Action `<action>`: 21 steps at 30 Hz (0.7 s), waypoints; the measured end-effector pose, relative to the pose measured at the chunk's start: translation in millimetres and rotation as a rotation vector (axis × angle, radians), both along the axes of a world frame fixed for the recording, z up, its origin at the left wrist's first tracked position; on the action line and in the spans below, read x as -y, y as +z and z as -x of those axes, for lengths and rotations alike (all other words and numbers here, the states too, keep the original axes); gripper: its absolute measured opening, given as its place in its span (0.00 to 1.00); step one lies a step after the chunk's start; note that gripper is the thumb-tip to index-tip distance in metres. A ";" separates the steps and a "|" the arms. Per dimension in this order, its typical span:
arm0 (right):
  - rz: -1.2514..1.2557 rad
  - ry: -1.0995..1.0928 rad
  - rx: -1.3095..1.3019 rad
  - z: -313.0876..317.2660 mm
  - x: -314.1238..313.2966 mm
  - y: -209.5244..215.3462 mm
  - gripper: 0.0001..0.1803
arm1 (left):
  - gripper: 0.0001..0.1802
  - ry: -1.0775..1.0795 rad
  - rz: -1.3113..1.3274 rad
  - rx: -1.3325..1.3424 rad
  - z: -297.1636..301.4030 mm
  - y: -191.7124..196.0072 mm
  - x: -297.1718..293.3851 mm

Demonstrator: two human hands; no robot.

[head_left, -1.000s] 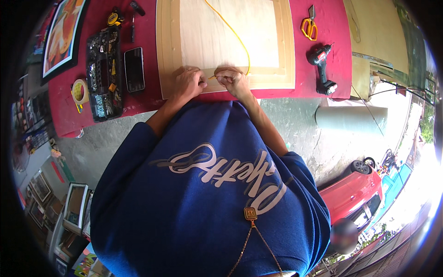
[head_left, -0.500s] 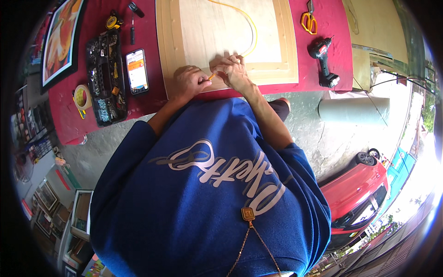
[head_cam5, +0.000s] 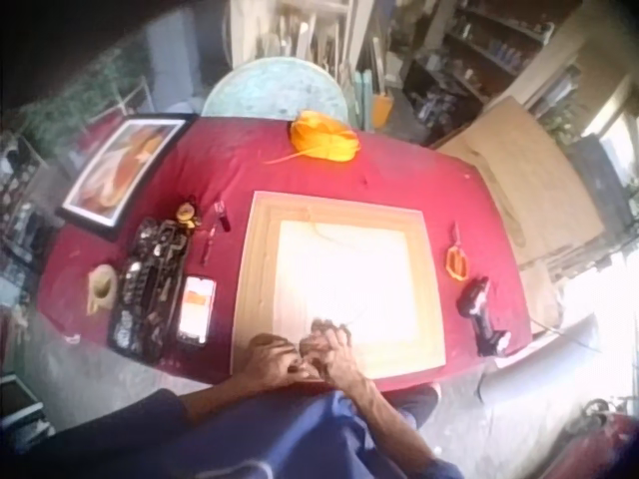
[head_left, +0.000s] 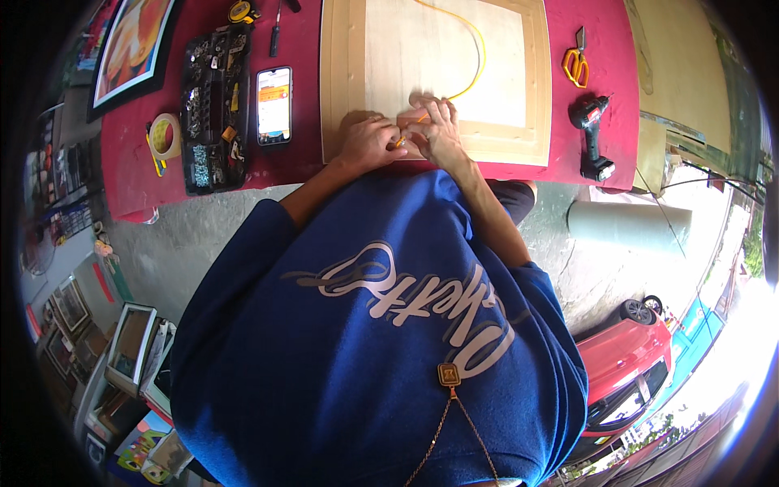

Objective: The person uses a cordless drill to fasten screws into a wooden picture frame on a red workbench. They then thread a yellow rope through holes in the frame, tie knots, and cut the excess rope with scissors.

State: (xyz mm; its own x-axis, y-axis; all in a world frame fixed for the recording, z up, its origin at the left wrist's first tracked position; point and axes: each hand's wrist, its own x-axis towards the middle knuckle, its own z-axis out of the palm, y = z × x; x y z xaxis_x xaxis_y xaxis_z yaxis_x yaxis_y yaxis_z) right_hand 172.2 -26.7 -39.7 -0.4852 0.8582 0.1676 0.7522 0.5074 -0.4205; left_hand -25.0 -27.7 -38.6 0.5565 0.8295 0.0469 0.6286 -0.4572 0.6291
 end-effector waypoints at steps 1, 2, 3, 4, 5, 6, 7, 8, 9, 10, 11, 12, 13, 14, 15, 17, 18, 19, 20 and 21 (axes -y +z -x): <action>-0.003 -0.010 -0.032 1.1 3.3 0.1 0.11 | 0.15 -0.003 0.012 -0.010 -1.8 -1.4 1.5; -0.006 -0.020 -0.065 3.7 6.2 1.4 0.11 | 0.15 0.021 0.017 -0.049 -4.1 -3.3 3.9; -0.013 -0.031 -0.074 5.0 8.0 3.5 0.11 | 0.15 0.044 0.022 -0.088 -7.8 -5.0 6.5; -0.020 -0.042 -0.082 5.3 9.0 6.3 0.12 | 0.15 0.067 0.027 -0.127 -10.8 -6.3 8.5; -0.028 -0.055 -0.091 5.9 10.3 8.5 0.12 | 0.14 0.084 0.078 -0.153 -13.2 -3.4 8.0; -0.041 -0.063 -0.099 6.5 12.2 8.4 0.12 | 0.13 0.101 0.129 -0.180 -15.1 1.7 6.1; -0.053 -0.072 -0.108 7.2 14.2 7.9 0.12 | 0.12 0.117 0.181 -0.206 -15.3 3.9 5.0; -0.065 -0.082 -0.116 7.6 17.2 7.6 0.13 | 0.12 0.144 0.204 -0.167 -15.1 -0.6 4.4; -0.072 -0.112 -0.123 8.0 21.3 6.8 0.13 | 0.12 0.171 0.228 -0.127 -15.1 -7.8 3.2; -0.078 -0.141 -0.131 8.5 26.3 5.0 0.13 | 0.12 0.198 0.252 -0.088 -14.7 -12.5 3.8; -0.084 -0.171 -0.137 8.8 30.4 1.4 0.13 | 0.12 0.260 0.510 -0.019 -14.9 -4.2 1.8; -0.039 -0.191 -0.168 9.0 35.3 -5.0 0.13 | 0.13 0.319 0.769 0.051 -16.3 12.1 -3.0; 0.006 -0.211 -0.200 9.7 40.7 -13.3 0.13 | 0.13 0.377 1.028 0.122 -17.1 20.5 -5.1; 0.049 -0.227 -0.232 10.9 42.7 -16.1 0.13 | 0.13 0.404 1.141 0.232 -14.2 18.9 -6.0; 0.023 -0.204 -0.270 11.1 42.1 -18.8 0.12 | 0.12 0.418 1.187 0.257 -13.2 18.7 -5.7; -0.032 -0.155 -0.347 12.6 37.6 -20.9 0.11 | 0.10 0.448 1.277 0.308 -11.6 22.6 -6.7; -0.052 -0.151 -0.362 12.9 35.5 -19.5 0.10 | 0.09 0.464 1.339 0.366 -11.9 24.5 -8.2; -0.072 -0.148 -0.376 12.5 33.0 -17.7 0.09 | 0.09 0.473 1.359 0.392 -12.4 28.1 -11.4; -0.093 -0.145 -0.389 12.2 31.5 -16.2 0.08 | 0.09 0.481 1.380 0.420 -13.7 31.8 -15.5; -0.085 -0.165 -0.398 13.1 31.5 -18.0 0.08 | 0.09 0.489 1.400 0.447 -14.6 32.8 -19.4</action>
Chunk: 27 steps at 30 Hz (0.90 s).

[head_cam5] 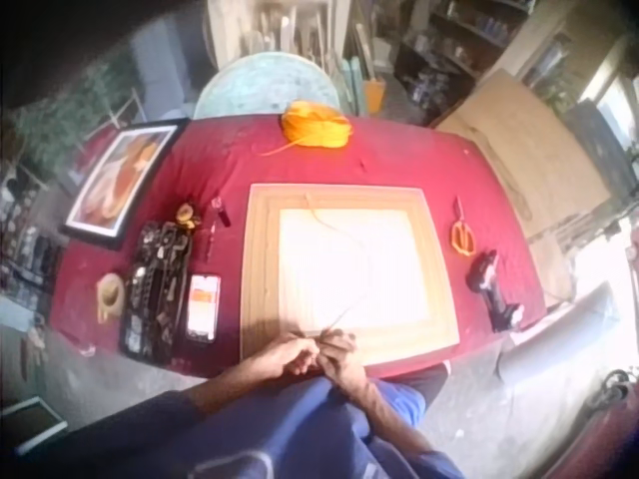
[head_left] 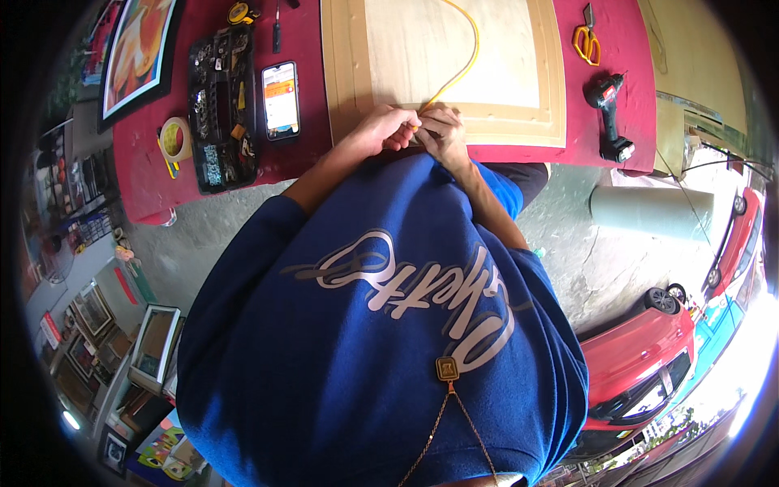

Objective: The person uses a cordless drill to fasten screws into a wooden picture frame on a red workbench. They then thread a yellow rope through holes in the frame, tie knots, and cut the excess rope with scissors.

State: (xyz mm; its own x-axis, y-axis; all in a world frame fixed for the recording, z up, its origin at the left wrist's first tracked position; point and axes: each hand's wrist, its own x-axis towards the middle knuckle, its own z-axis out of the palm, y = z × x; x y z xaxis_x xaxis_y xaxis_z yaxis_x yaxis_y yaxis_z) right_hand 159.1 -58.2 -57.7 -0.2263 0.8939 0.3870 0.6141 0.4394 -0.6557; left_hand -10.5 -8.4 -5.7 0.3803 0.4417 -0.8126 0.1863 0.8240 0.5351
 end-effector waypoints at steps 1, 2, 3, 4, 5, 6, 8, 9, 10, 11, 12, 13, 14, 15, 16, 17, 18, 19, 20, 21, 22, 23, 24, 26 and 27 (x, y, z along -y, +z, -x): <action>0.011 -0.018 -0.010 1.9 0.3 -2.6 0.07 | 0.09 0.001 0.035 0.047 0.3 -3.3 -4.9; 0.022 -0.033 -0.017 2.6 -0.6 -3.6 0.07 | 0.09 -0.023 0.017 0.043 -0.6 -5.6 -9.3; 0.028 -0.030 -0.010 2.1 -1.8 -4.1 0.07 | 0.09 -0.048 -0.001 0.039 -1.5 -7.6 -13.3; 0.035 -0.028 -0.003 1.6 -3.1 -4.5 0.07 | 0.10 -0.073 -0.018 0.035 -2.6 -9.3 -17.3; 0.043 -0.025 0.004 1.4 -3.0 -4.8 0.07 | 0.10 -0.137 -0.070 0.002 -3.8 -6.4 -22.4; 0.027 -0.034 0.024 2.0 -2.9 -5.1 0.07 | 0.11 -0.122 -0.162 -0.039 -6.4 -9.4 -27.2; -0.003 -0.046 0.060 5.1 -3.0 -5.2 0.07 | 0.12 -0.087 -0.346 -0.124 -12.1 -18.3 -42.5; -0.015 -0.049 0.064 6.5 -2.7 -4.5 0.07 | 0.15 -0.168 -0.491 -0.219 -14.6 -27.8 -53.1; -0.026 -0.051 0.066 8.0 -2.1 -3.5 0.06 | 0.15 -0.226 -0.665 -0.315 -18.0 -36.6 -61.4; -0.038 -0.054 0.070 8.7 -1.3 -3.0 0.06 | 0.16 -0.286 -0.840 -0.409 -25.3 -36.2 -67.2; -0.041 -0.050 0.070 9.4 -0.7 -3.0 0.06 | 0.17 -0.344 -1.014 -0.505 -32.2 -35.8 -69.3; -0.044 -0.046 0.070 10.0 0.0 -3.0 0.06 | 0.17 -0.367 -1.098 -0.585 -39.7 -35.1 -70.7; -0.048 -0.060 0.077 7.5 0.0 -4.8 0.06 | 0.17 -0.400 -1.190 -0.648 -52.8 -30.2 -75.8; -0.041 -0.063 0.086 4.5 0.4 -6.6 0.05 | 0.16 -0.432 -1.283 -0.710 -62.0 -29.0 -79.3; -0.033 -0.068 0.096 1.2 1.1 -8.2 0.05 | 0.15 -0.469 -1.256 -0.698 -68.3 -29.8 -84.7; -0.028 -0.049 0.089 3.1 1.1 -5.8 0.05 | 0.15 -0.495 -1.218 -0.716 -67.3 -32.8 -92.7; -0.012 -0.033 0.084 5.0 1.0 -3.1 0.05 | 0.14 -0.523 -1.180 -0.731 -65.9 -36.0 -99.2; 0.004 -0.018 0.080 6.8 0.9 -0.4 0.05 | 0.12 -0.479 -1.209 -0.701 -60.2 -40.2 -101.8; 0.020 -0.009 0.088 6.1 1.5 0.0 0.05 | 0.12 -0.447 -1.180 -0.681 -54.8 -39.6 -102.2; 0.016 -0.009 0.081 5.7 2.0 -1.3 0.05 | 0.11 -0.423 -1.150 -0.662 -48.0 -35.6 -103.1; 0.012 -0.008 0.074 5.1 2.0 -3.4 0.05 | 0.11 -0.398 -1.119 -0.644 -41.1 -30.6 -103.8; 0.006 -0.011 0.068 4.2 1.5 -5.0 0.05 | 0.11 -0.402 -1.118 -0.687 -35.2 -21.5 -103.3; 0.003 -0.014 0.066 3.8 2.0 -6.9 0.05 | 0.12 -0.374 -1.140 -0.707 -30.6 -24.3 -104.9; -0.007 -0.017 0.064 3.7 2.2 -9.2 0.05 | 0.13 -0.312 -1.182 -0.746 -23.9 -30.9 -108.1; -0.009 -0.021 0.056 3.9 1.6 -9.2 0.06 | 0.18 -0.312 -1.201 -0.707 -23.7 -31.3 -109.7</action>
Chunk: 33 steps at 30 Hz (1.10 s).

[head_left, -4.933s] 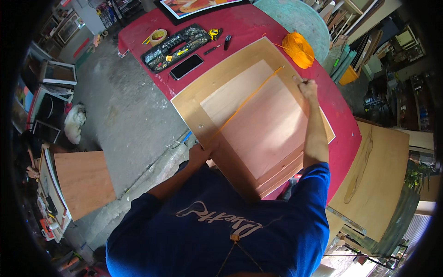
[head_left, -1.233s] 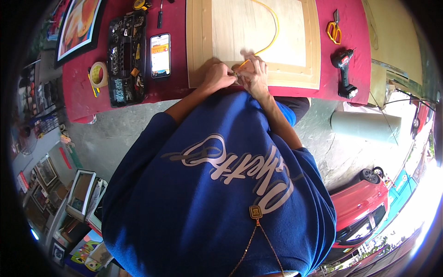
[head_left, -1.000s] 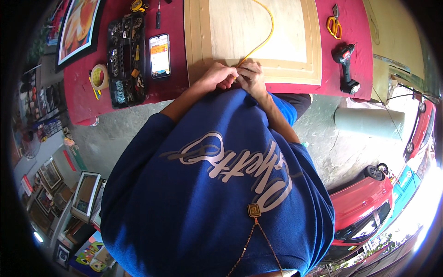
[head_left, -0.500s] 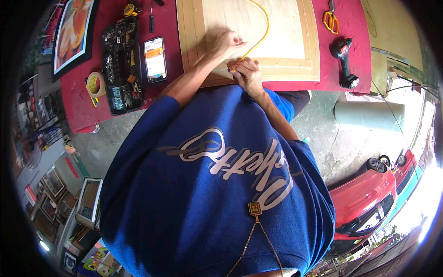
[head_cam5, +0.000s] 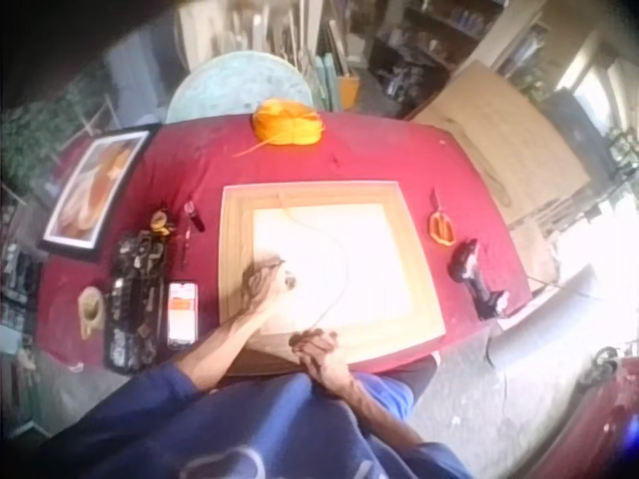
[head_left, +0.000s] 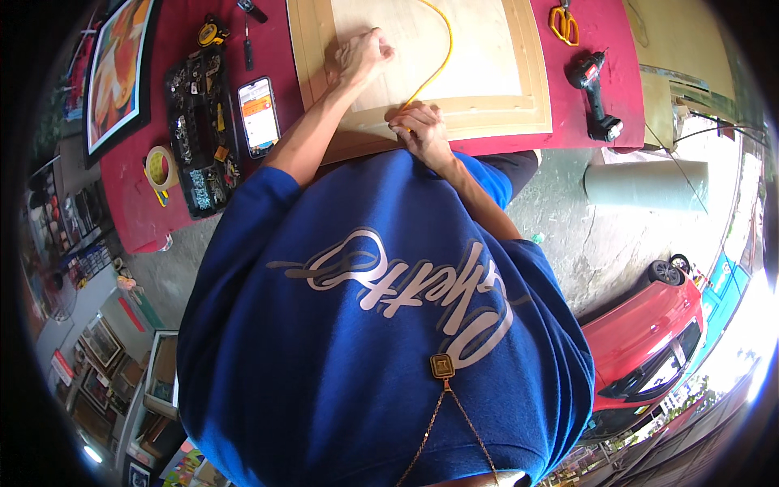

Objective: The person uses a cordless drill to fasten screws into a wooden picture frame on a red workbench. They then thread a yellow rope through holes in the frame, tie knots, and cut the excess rope with scissors.

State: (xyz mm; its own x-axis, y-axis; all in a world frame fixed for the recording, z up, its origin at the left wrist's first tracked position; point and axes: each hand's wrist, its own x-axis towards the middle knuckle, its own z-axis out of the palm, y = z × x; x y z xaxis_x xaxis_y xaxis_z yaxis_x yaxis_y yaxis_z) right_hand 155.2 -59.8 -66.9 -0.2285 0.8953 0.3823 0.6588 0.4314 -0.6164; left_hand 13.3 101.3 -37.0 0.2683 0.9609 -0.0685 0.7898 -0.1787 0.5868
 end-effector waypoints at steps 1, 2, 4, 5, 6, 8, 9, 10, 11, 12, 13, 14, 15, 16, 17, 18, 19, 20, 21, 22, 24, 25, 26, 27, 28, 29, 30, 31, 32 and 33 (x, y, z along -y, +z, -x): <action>-0.002 -0.004 -0.008 0.3 -0.6 0.0 0.06 | 0.20 -0.037 0.020 -0.022 -5.0 -0.8 0.2; -0.005 -0.009 -0.017 -0.2 -1.2 0.3 0.06 | 0.22 -0.074 0.039 -0.044 -15.2 13.6 4.7; 0.027 -0.004 0.012 -1.4 -1.0 4.0 0.07 | 0.23 -0.158 0.061 -0.094 -35.9 25.9 13.4; 0.041 -0.001 0.025 -2.0 -1.0 6.1 0.07 | 0.23 -0.206 0.063 -0.124 -47.1 28.2 17.2; 0.031 -0.007 0.017 -1.6 -0.8 6.2 0.07 | 0.23 -0.254 0.064 -0.153 -55.7 29.1 19.8; 0.012 -0.018 0.003 0.5 -0.3 5.0 0.06 | 0.21 -0.332 -0.018 -0.151 -69.5 14.0 17.3; 0.024 -0.019 -0.002 1.0 -0.5 6.6 0.06 | 0.21 -0.371 -0.061 -0.150 -75.8 7.4 14.6; 0.035 -0.017 -0.008 1.6 -0.1 8.4 0.06 | 0.15 -0.394 -0.090 -0.177 -81.0 0.8 12.5; 0.047 -0.026 -0.017 2.2 0.2 9.3 0.06 | 0.13 -0.394 -0.059 -0.137 -82.5 0.9 9.1; 0.029 -0.025 -0.005 0.5 0.0 6.9 0.05 | 0.12 -0.392 -0.028 -0.099 -81.2 0.9 5.7; 0.031 -0.017 -0.016 -0.6 0.1 6.3 0.05 | 0.10 -0.388 0.003 -0.061 -78.3 0.8 1.9; 0.033 -0.012 -0.025 -1.4 0.1 6.0 0.05 | 0.09 -0.205 0.208 0.100 -73.1 -1.1 -3.4; 0.037 -0.009 -0.035 -3.0 0.5 6.4 0.05 | 0.09 -0.163 0.184 0.051 -61.2 1.4 -8.5; 0.038 -0.013 -0.045 -3.3 0.1 6.1 0.05 | 0.09 -0.121 0.162 0.002 -48.5 4.6 -14.5; 0.040 -0.019 -0.054 -3.1 -0.2 4.9 0.04 | 0.10 -0.221 -0.095 -0.247 -27.9 13.0 -18.9; 0.041 -0.018 -0.068 -2.4 -0.4 4.8 0.04 | 0.16 -0.101 -0.114 -0.243 -3.8 14.4 -21.5; 0.039 -0.017 -0.066 -2.0 -0.1 5.4 0.04 | 0.19 0.004 -0.045 -0.159 23.4 -3.7 -33.2; 0.039 -0.022 -0.063 -2.4 -0.5 6.2 0.04 | 0.21 0.083 -0.012 -0.134 49.5 -4.5 -37.9; 0.039 -0.023 -0.059 -2.9 -0.8 7.0 0.04 | 0.21 0.185 0.060 -0.257 62.5 9.3 -40.9; 0.046 -0.021 -0.058 -2.6 -0.9 7.9 0.04 | 0.17 0.304 0.012 -0.201 83.5 2.2 -43.5; 0.061 -0.012 -0.062 -1.9 -1.0 8.4 0.03 | 0.13 0.369 0.007 -0.225 129.1 -10.9 -55.1; 0.050 -0.011 -0.070 -2.2 -1.1 7.3 0.03 | 0.16 0.402 0.106 -0.144 145.6 -18.0 -61.8; 0.038 -0.006 -0.073 -3.5 -2.5 6.2 0.03 | 0.17 0.385 0.134 -0.068 153.9 -20.7 -63.0; 0.027 -0.002 -0.077 -3.7 -3.1 5.3 0.03 | 0.19 0.367 0.160 0.008 159.0 -23.9 -62.9; 0.031 -0.007 -0.091 -2.8 -2.7 4.6 0.03 | 0.19 0.347 0.142 0.054 160.4 -28.5 -60.4; 0.035 -0.013 -0.103 -2.2 -2.6 4.2 0.03 | 0.20 0.325 0.123 0.102 157.3 -28.7 -55.5; 0.038 -0.020 -0.116 -1.7 -2.5 4.0 0.03 | 0.20 0.303 0.104 0.149 155.9 -29.9 -52.6; 0.053 -0.017 -0.098 -1.5 -2.2 4.3 0.03 | 0.20 0.303 0.100 0.162 157.4 -34.1 -52.9; 0.068 -0.014 -0.078 -2.1 -1.4 7.5 0.03 | 0.19 0.305 0.097 0.178 157.3 -37.5 -52.3; 0.084 -0.012 -0.059 -2.6 -0.4 10.7 0.03 | 0.19 0.305 0.094 0.193 157.0 -39.3 -52.2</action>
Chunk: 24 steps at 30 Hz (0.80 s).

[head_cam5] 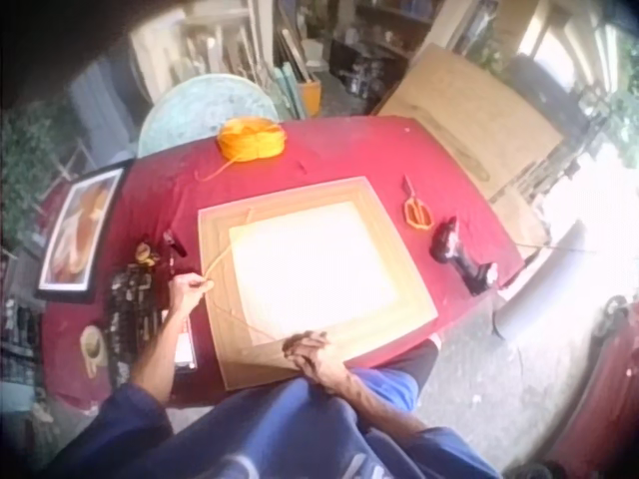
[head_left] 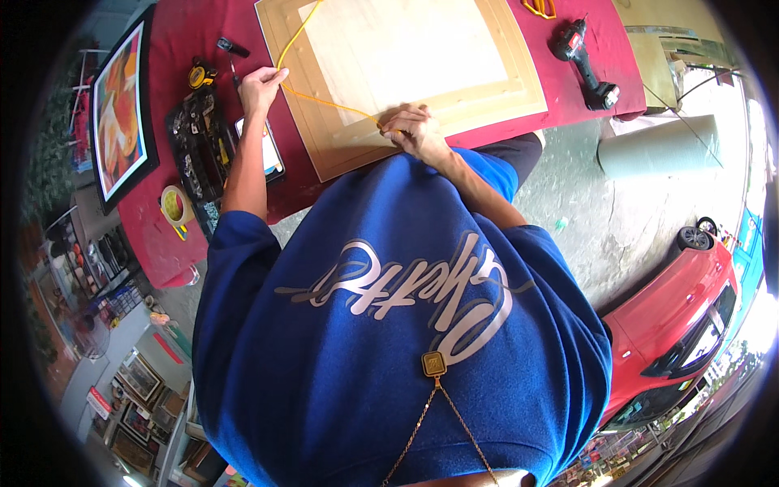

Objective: The person uses a cordless drill to fasten screws into a wooden picture frame on a red workbench. They then thread a yellow rope through holes in the frame, tie knots, and cut the excess rope with scissors.

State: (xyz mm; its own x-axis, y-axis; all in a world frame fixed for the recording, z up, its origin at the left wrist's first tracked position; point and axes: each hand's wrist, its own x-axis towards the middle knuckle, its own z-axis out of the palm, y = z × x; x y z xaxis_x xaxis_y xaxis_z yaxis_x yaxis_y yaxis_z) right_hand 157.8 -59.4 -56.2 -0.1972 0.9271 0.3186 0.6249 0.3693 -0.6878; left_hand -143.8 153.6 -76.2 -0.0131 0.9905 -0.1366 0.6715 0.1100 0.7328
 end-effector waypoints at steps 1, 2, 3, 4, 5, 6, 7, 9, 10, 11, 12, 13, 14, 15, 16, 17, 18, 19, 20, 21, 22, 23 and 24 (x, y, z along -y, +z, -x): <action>-0.001 0.018 -0.019 -0.3 2.2 3.3 0.03 | 0.19 -0.016 -0.022 -0.037 0.8 -0.4 1.2; -0.002 0.030 -0.033 -1.8 5.0 6.8 0.03 | 0.19 -0.038 -0.044 -0.070 -3.8 5.6 4.0; -0.002 0.042 -0.046 -3.3 6.8 8.7 0.03 | 0.19 -0.060 -0.066 -0.101 -9.4 11.0 5.2; 0.013 0.043 -0.071 -4.9 7.6 8.8 0.03 | 0.19 -0.074 -0.042 -0.155 -17.5 16.2 4.2; 0.027 0.056 -0.103 -4.2 7.5 9.8 0.03 | 0.20 -0.076 -0.020 -0.217 -21.4 24.9 5.8; 0.040 0.070 -0.135 -3.3 7.4 11.2 0.03 | 0.21 -0.077 0.004 -0.278 -22.5 29.5 7.1; 0.102 0.045 -0.160 -1.9 8.7 13.3 0.03 | 0.21 -0.066 -0.013 -0.255 -20.5 26.2 6.3; 0.225 -0.006 -0.206 1.8 9.8 22.1 0.05 | 0.20 -0.047 -0.047 -0.207 -19.0 18.2 2.8; 0.278 -0.019 -0.226 3.0 7.2 24.9 0.05 | 0.20 -0.030 -0.016 -0.220 -16.8 16.7 2.6; 0.333 -0.041 -0.246 3.9 5.9 26.8 0.04 | 0.20 -0.025 0.018 -0.233 -20.3 20.4 3.4; 0.388 -0.063 -0.267 5.3 4.6 26.7 0.04 | 0.19 -0.018 0.051 -0.246 -23.1 24.6 4.2; 0.477 -0.086 -0.392 7.0 0.1 20.2 0.04 | 0.19 0.004 0.082 -0.203 -24.8 30.2 4.6; 0.564 -0.114 -0.518 7.4 -5.6 9.5 0.03 | 0.18 0.021 0.113 -0.160 -28.5 36.6 5.0; 0.648 -0.141 -0.638 6.3 -10.3 2.1 0.02 | 0.18 0.041 0.143 -0.110 -32.0 37.4 4.5; 0.673 -0.130 -0.751 4.0 -10.7 -4.2 0.02 | 0.17 0.033 0.129 -0.111 -34.7 34.7 3.9; 0.700 -0.103 -0.870 5.2 -12.4 -5.8 0.02 | 0.16 0.040 0.114 -0.121 -31.7 35.4 4.9; 0.726 -0.075 -0.990 6.0 -13.0 -6.9 0.02 | 0.15 0.046 0.098 -0.131 -29.1 36.0 5.7; 0.673 -0.068 -0.916 6.6 -11.7 -7.4 0.04 | 0.15 0.042 0.091 -0.126 -27.6 35.6 5.7; 0.616 -0.064 -0.840 7.4 -10.3 -4.9 0.06 | 0.15 0.035 0.084 -0.118 -26.9 33.2 4.3; 0.559 -0.059 -0.764 7.6 -9.6 -3.6 0.08 | 0.14 0.028 0.076 -0.110 -26.1 32.0 3.7; 0.491 -0.038 -0.639 6.8 -9.1 -6.7 0.09 | 0.15 0.030 0.079 -0.115 -25.7 31.7 4.5; 0.421 -0.019 -0.518 6.8 -9.2 -7.6 0.11 | 0.16 0.030 0.082 -0.124 -26.8 33.0 5.2; 0.350 0.000 -0.397 6.7 -9.6 -8.1 0.12 | 0.17 0.029 0.085 -0.132 -28.2 34.9 6.2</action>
